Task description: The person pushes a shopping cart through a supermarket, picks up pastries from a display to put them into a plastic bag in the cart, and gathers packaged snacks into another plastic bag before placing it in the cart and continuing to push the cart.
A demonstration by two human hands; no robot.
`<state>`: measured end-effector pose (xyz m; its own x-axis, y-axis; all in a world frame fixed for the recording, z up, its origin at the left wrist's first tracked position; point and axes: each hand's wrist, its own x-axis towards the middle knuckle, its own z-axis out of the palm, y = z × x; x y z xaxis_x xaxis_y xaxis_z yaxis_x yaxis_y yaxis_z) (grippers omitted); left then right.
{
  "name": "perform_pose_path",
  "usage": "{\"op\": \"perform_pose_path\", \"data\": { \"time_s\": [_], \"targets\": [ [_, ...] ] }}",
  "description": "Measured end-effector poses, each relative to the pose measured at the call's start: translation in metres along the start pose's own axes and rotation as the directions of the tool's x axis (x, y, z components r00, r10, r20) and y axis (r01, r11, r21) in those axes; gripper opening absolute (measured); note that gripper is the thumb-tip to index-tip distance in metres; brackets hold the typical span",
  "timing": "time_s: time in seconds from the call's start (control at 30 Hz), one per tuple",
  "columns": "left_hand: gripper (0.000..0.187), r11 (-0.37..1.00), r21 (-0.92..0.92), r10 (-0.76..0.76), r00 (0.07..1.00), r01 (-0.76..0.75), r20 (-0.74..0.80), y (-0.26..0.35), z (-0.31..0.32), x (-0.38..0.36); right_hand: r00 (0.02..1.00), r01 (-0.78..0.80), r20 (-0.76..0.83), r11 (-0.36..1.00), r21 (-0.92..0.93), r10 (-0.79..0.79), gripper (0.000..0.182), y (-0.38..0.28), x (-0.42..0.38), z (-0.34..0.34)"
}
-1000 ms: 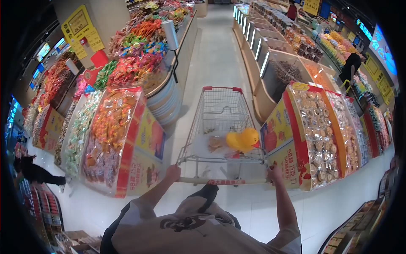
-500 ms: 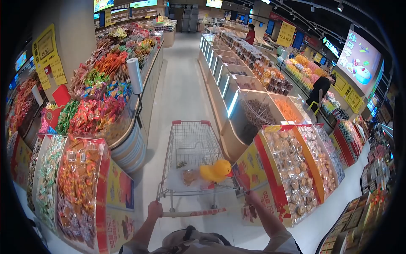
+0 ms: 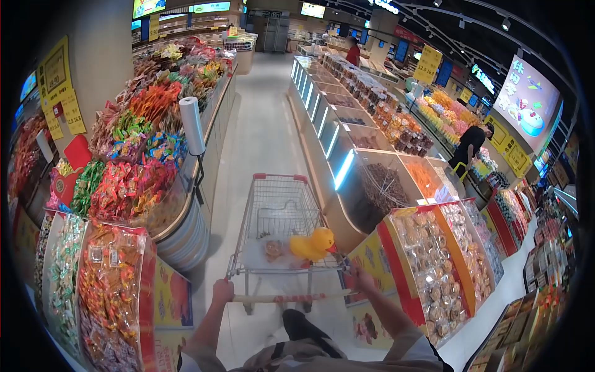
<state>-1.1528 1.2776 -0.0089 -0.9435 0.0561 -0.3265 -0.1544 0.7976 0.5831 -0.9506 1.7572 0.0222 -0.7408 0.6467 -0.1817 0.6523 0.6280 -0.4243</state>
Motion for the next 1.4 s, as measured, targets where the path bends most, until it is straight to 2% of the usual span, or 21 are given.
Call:
{"op": "perform_pose_path", "data": {
  "time_s": [0.03, 0.13, 0.17, 0.23, 0.33, 0.37, 0.4, 0.47, 0.53, 0.63, 0.73, 0.83, 0.93, 1.03, 1.07, 1.13, 1.23, 1.33, 1.4],
  "targets": [
    [0.033, 1.0, 0.004, -0.004, 1.0, 0.004, 0.005, 0.005, -0.001, 0.014, 1.0, -0.007, 0.026, 1.0, -0.031, 0.007, 0.035, -0.005, 0.015, 0.002],
    [0.034, 0.999, -0.024, -0.029, 0.999, 0.029, -0.025, 0.026, -0.007, 0.048, 0.986, 0.125, 0.114, 0.992, -0.035, -0.12, 0.031, -0.007, 0.064, 0.009],
    [0.034, 0.999, -0.027, -0.043, 0.999, 0.043, -0.005, 0.03, -0.006, 0.061, 0.971, 0.056, 0.237, 0.993, -0.099, -0.031, 0.028, -0.009, 0.085, 0.012],
    [0.034, 0.997, -0.031, -0.07, 0.997, 0.071, 0.027, 0.048, -0.009, 0.085, 0.879, -0.047, 0.449, 0.968, -0.246, 0.157, 0.023, -0.016, 0.134, 0.016],
    [0.033, 0.996, -0.03, -0.088, 0.996, 0.088, -0.003, 0.08, -0.017, 0.102, 0.972, 0.025, 0.233, 0.991, -0.132, 0.007, 0.019, -0.02, 0.171, 0.029],
    [0.034, 0.993, -0.028, -0.108, 0.991, 0.111, 0.081, 0.082, -0.015, 0.117, 0.981, 0.048, 0.191, 0.988, -0.145, -0.02, 0.019, -0.026, 0.182, 0.027],
    [0.036, 0.996, 0.003, -0.086, 0.996, 0.086, 0.04, 0.079, -0.003, 0.136, 0.988, 0.072, 0.147, 0.985, -0.157, -0.048, 0.019, -0.036, 0.191, 0.019],
    [0.035, 0.991, -0.008, -0.131, 0.989, 0.132, 0.068, 0.095, -0.005, 0.152, 0.982, 0.125, 0.165, 0.973, -0.194, -0.094, 0.025, -0.03, 0.227, 0.029],
    [0.036, 0.99, 0.115, -0.08, 0.997, 0.078, 0.01, 0.111, -0.002, 0.17, 0.988, -0.107, 0.115, 0.993, 0.043, 0.102, 0.028, -0.05, 0.242, 0.018],
    [0.038, 0.996, 0.021, -0.085, 0.995, 0.084, 0.054, 0.112, 0.013, 0.216, 0.995, -0.033, 0.086, 0.992, -0.118, 0.043, 0.027, -0.075, 0.275, 0.002],
    [0.04, 0.981, -0.018, -0.19, 0.975, 0.193, 0.119, 0.145, 0.004, 0.228, 0.992, -0.07, 0.104, 0.996, -0.053, 0.075, 0.033, -0.096, 0.302, -0.016],
    [0.041, 0.978, 0.011, -0.21, 0.968, 0.21, 0.136, 0.164, 0.007, 0.251, 0.992, -0.035, 0.121, 0.999, -0.035, 0.039, 0.032, -0.103, 0.338, -0.02],
    [0.028, 0.997, 0.073, 0.028, 0.999, -0.029, 0.022, 0.159, 0.021, 0.285, 0.996, -0.006, 0.094, 1.0, -0.019, 0.008, 0.026, -0.116, 0.37, -0.025],
    [0.024, 0.995, -0.05, -0.081, 0.996, 0.083, 0.038, 0.19, 0.017, 0.296, 0.999, 0.026, 0.04, 0.999, -0.037, -0.024, 0.024, -0.119, 0.395, -0.027],
    [0.023, 0.993, 0.118, 0.028, 0.999, -0.033, 0.04, 0.188, 0.018, 0.308, 0.999, 0.042, 0.008, 0.998, -0.04, -0.042, 0.023, -0.124, 0.407, -0.024],
    [0.021, 0.868, 0.426, 0.231, 0.967, -0.254, 0.105, 0.186, 0.019, 0.33, 0.999, 0.045, -0.003, 0.997, -0.056, -0.045, 0.023, -0.135, 0.419, -0.027],
    [0.036, 0.975, 0.22, -0.002, 0.99, -0.029, 0.14, 0.215, 0.003, 0.341, 0.999, 0.041, 0.005, 0.997, -0.065, -0.041, 0.021, -0.154, 0.434, -0.035],
    [0.037, 0.996, -0.018, -0.092, 0.996, 0.092, 0.001, 0.221, 0.003, 0.369, 1.0, 0.029, 0.014, 0.999, -0.04, -0.028, 0.021, -0.167, 0.461, -0.029],
    [0.038, 0.991, -0.046, -0.128, 0.991, 0.129, 0.033, 0.224, 0.001, 0.392, 0.998, 0.055, 0.029, 0.997, -0.051, -0.053, 0.024, -0.169, 0.479, -0.022]
  ]
}}
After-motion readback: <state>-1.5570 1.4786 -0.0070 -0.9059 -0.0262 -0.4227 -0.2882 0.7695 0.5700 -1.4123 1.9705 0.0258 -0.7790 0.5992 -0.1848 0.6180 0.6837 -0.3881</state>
